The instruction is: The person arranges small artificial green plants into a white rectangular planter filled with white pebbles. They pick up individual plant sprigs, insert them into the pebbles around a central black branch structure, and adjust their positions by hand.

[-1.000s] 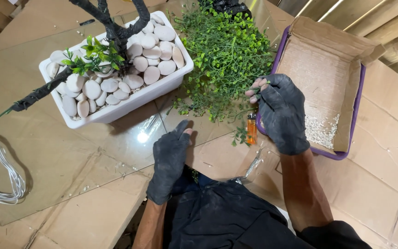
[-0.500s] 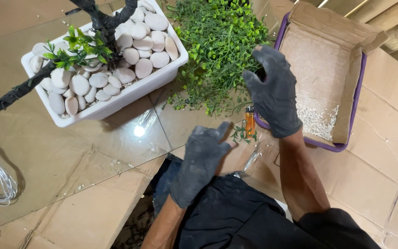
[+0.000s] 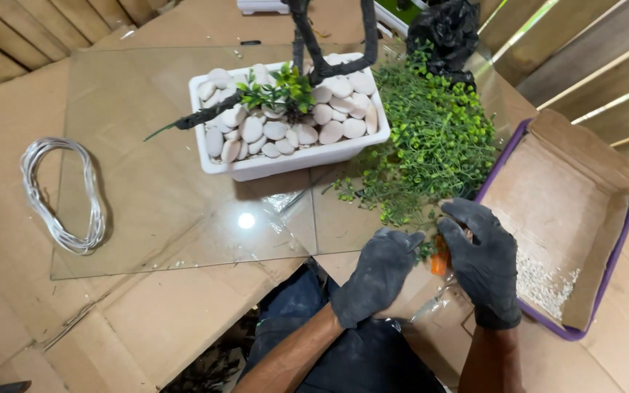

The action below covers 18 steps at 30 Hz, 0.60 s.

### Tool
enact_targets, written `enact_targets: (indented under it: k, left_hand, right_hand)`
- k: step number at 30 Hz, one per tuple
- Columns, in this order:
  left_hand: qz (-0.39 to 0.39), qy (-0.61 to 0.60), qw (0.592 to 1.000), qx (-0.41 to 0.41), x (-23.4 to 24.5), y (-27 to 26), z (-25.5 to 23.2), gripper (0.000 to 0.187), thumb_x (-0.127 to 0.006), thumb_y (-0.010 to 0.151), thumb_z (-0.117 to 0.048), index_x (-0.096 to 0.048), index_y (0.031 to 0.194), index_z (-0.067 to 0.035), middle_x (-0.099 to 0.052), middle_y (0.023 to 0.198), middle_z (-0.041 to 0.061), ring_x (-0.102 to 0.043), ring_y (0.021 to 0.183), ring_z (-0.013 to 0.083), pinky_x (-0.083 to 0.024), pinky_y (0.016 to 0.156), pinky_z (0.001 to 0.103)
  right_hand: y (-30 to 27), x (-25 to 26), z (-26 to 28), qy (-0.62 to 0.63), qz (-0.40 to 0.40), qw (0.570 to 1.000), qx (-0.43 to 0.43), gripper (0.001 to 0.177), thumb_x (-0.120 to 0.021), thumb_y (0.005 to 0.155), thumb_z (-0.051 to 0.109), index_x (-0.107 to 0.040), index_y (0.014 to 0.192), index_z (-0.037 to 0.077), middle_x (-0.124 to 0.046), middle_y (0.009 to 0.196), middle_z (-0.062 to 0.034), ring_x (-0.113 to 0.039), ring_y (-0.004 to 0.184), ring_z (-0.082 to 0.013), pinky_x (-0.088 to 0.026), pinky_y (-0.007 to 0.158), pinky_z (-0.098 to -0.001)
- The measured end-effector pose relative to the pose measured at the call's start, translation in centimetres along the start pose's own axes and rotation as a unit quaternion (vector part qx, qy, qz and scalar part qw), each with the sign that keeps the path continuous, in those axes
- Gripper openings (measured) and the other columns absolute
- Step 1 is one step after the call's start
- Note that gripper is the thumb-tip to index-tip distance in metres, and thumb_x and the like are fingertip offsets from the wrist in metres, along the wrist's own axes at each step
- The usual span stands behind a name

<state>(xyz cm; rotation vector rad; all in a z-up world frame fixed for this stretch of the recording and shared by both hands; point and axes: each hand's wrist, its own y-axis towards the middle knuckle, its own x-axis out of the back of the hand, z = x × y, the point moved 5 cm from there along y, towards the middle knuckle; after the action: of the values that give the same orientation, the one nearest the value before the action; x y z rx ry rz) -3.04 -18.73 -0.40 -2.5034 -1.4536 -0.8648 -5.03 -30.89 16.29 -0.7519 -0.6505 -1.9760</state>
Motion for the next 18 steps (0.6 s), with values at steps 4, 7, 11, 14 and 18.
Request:
enact_targets:
  k: [4, 7, 11, 14, 18]
  left_hand:
    - [-0.067, -0.036, 0.997, 0.028, 5.8, -0.1, -1.4, 0.027, -0.061, 0.103, -0.021, -0.069, 0.125, -0.01, -0.069, 0.104, 0.019, -0.064, 0.103, 0.038, -0.052, 0.096, 0.041]
    - [-0.108, -0.039, 0.992, 0.051, 10.2, 0.1, -2.2, 0.027, -0.058, 0.105, -0.014, -0.067, 0.124, 0.002, -0.065, 0.108, 0.023, -0.061, 0.111, 0.0348, -0.045, 0.108, 0.036]
    - [-0.168, -0.029, 0.984, 0.05, 14.3, 0.5, -4.2, 0.021, -0.067, 0.1, -0.023, -0.073, 0.114, -0.009, -0.071, 0.116, 0.013, -0.063, 0.117, 0.0281, -0.05, 0.103, 0.034]
    - [-0.266, -0.41, 0.831, 0.266, 17.9, -0.1, -4.8, 0.01, -0.079, 0.09, -0.018, -0.077, 0.095, -0.009, -0.076, 0.096, 0.012, -0.071, 0.097, 0.0247, -0.053, 0.096, 0.038]
    - [-0.295, -0.67, 0.64, 0.233, 20.0, -0.3, -4.3, 0.019, -0.071, 0.089, 0.001, -0.073, 0.107, 0.007, -0.063, 0.092, 0.02, -0.057, 0.076, 0.0203, -0.058, 0.082, 0.035]
  right_hand:
    - [-1.0, -1.1, 0.3, 0.055, -0.013, 0.997, 0.054, 0.042, -0.087, 0.085, 0.021, -0.075, 0.125, 0.015, -0.071, 0.128, -0.0097, -0.066, 0.121, -0.0298, -0.055, 0.103, -0.0418]
    - [-1.7, -2.3, 3.1, 0.138, 0.031, 0.989, 0.051, 0.06, -0.084, 0.082, 0.014, -0.068, 0.14, 0.017, -0.069, 0.133, -0.0084, -0.066, 0.116, -0.0328, -0.058, 0.095, -0.0424]
    - [-1.1, -3.7, 4.7, 0.162, 0.058, 0.982, 0.074, 0.062, -0.083, 0.083, 0.013, -0.065, 0.142, 0.016, -0.068, 0.135, -0.0063, -0.067, 0.111, -0.0254, -0.06, 0.093, -0.0414]
    - [-0.2, -4.3, 5.6, 0.128, 0.026, 0.983, 0.131, 0.057, -0.079, 0.089, 0.017, -0.063, 0.144, 0.015, -0.065, 0.138, -0.0085, -0.067, 0.111, -0.0278, -0.06, 0.09, -0.0424]
    - [0.5, -3.9, 7.8, 0.133, 0.003, 0.976, 0.173, 0.046, -0.077, 0.094, 0.015, -0.065, 0.139, 0.006, -0.062, 0.141, -0.016, -0.065, 0.115, -0.0345, -0.058, 0.095, -0.0418]
